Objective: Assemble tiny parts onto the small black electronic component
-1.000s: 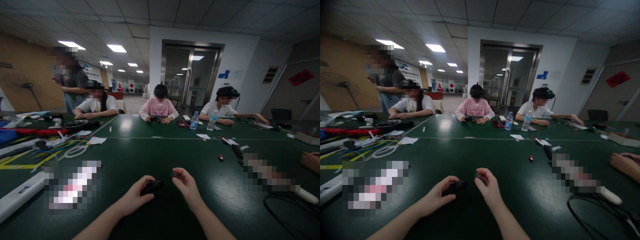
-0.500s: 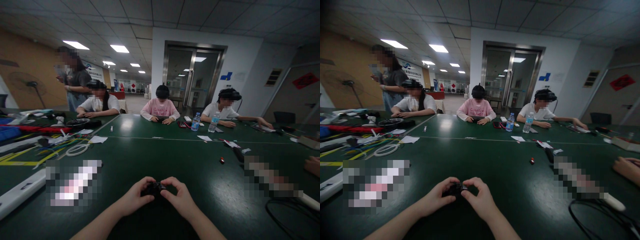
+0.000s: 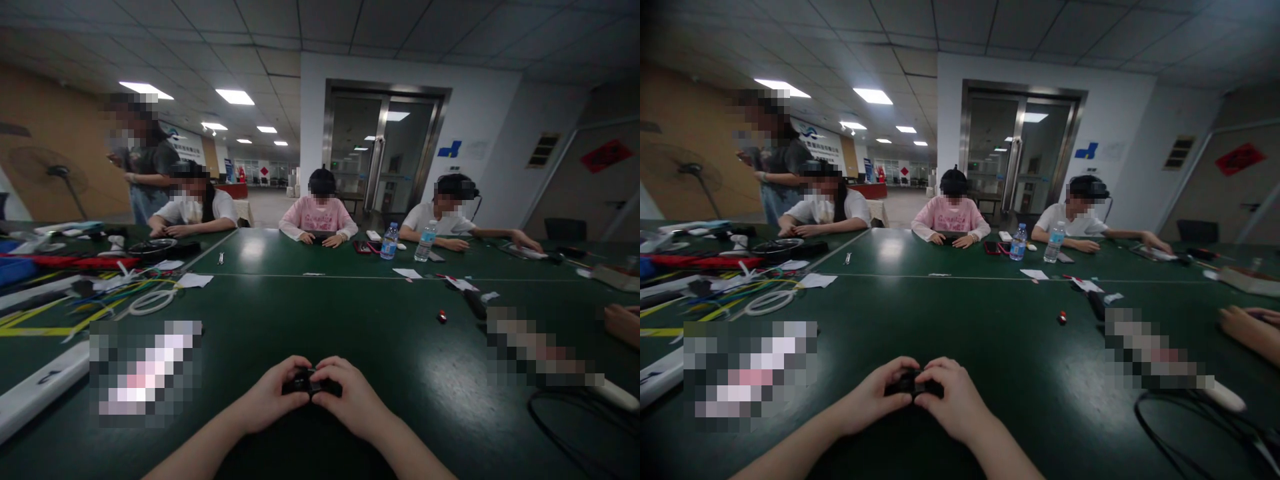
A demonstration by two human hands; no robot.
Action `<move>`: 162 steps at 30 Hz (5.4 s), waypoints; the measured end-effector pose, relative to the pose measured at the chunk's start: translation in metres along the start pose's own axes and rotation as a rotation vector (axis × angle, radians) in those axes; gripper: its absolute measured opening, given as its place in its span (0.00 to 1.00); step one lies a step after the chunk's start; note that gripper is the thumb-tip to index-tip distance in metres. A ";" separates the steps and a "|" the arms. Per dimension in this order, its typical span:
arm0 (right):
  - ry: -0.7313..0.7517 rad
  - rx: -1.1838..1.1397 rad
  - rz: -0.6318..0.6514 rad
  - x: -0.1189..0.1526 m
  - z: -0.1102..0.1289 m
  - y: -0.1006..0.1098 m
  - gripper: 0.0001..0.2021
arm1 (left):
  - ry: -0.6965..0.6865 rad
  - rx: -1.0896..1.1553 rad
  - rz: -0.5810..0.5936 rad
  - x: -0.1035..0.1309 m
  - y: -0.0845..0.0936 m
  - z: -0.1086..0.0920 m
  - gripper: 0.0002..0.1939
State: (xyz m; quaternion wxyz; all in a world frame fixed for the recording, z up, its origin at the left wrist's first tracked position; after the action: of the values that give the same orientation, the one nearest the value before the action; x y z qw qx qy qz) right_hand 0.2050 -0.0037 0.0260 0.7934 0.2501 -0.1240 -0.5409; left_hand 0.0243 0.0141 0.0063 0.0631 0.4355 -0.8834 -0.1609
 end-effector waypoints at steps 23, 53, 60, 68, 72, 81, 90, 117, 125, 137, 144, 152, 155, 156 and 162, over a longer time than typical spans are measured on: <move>0.103 -0.074 -0.037 0.002 -0.004 -0.002 0.09 | -0.011 0.038 -0.033 0.000 0.002 0.000 0.21; 0.034 -0.119 -0.078 0.004 0.001 0.003 0.19 | -0.039 0.100 -0.060 0.000 0.003 0.002 0.22; -0.006 -0.108 -0.062 0.006 0.004 0.004 0.17 | -0.005 0.089 -0.059 0.002 0.004 -0.001 0.20; 0.012 -0.106 -0.063 0.005 0.001 0.003 0.16 | -0.010 0.082 -0.073 0.001 0.004 0.004 0.19; 0.007 -0.103 -0.060 0.004 -0.002 0.002 0.17 | -0.006 0.070 -0.066 0.001 0.004 0.002 0.20; 0.023 -0.114 -0.082 0.004 -0.004 0.000 0.17 | 0.002 0.065 -0.076 0.001 0.004 0.000 0.24; 0.011 -0.094 -0.060 0.004 -0.002 0.000 0.17 | -0.028 0.071 -0.091 0.001 0.004 -0.001 0.18; 0.140 -0.078 -0.059 0.004 0.000 -0.002 0.14 | -0.070 0.033 -0.050 0.001 0.002 0.001 0.20; 0.110 -0.059 -0.076 0.005 0.000 -0.004 0.10 | -0.081 -0.007 -0.038 0.001 0.000 -0.003 0.20; 0.109 -0.126 -0.146 0.000 -0.008 -0.003 0.07 | -0.114 0.014 -0.069 0.002 0.001 -0.001 0.19; 0.098 -0.139 -0.248 0.001 -0.007 0.009 0.07 | -0.082 0.020 -0.078 0.001 0.002 0.006 0.19; 0.042 -0.174 -0.324 0.000 -0.020 0.015 0.10 | -0.063 0.008 -0.092 0.002 0.003 0.005 0.19; 0.044 -0.189 -0.371 0.001 -0.023 0.016 0.11 | -0.051 0.004 -0.094 0.003 0.004 0.003 0.20; 0.050 -0.192 -0.390 0.002 -0.023 0.017 0.12 | -0.043 0.008 -0.094 0.003 0.004 0.003 0.20; 0.109 -0.236 -0.480 0.005 -0.023 0.022 0.13 | -0.021 0.038 -0.083 0.004 0.005 0.000 0.20</move>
State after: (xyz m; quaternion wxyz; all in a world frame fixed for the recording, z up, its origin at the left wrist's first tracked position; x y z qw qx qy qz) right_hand 0.2351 0.0046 0.0175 0.6716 0.2067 0.0457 -0.7100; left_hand 0.0185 0.0139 0.0077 0.0387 0.4712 -0.8681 -0.1511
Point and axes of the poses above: each hand's wrist, its own x-axis away from the middle knuckle, its own y-axis out of the back of the hand, z = x × y, the point moved 2 cm from there along -x, towards the middle knuckle, and after that the axes turned 5 degrees about -x, right-handed, at the moved point
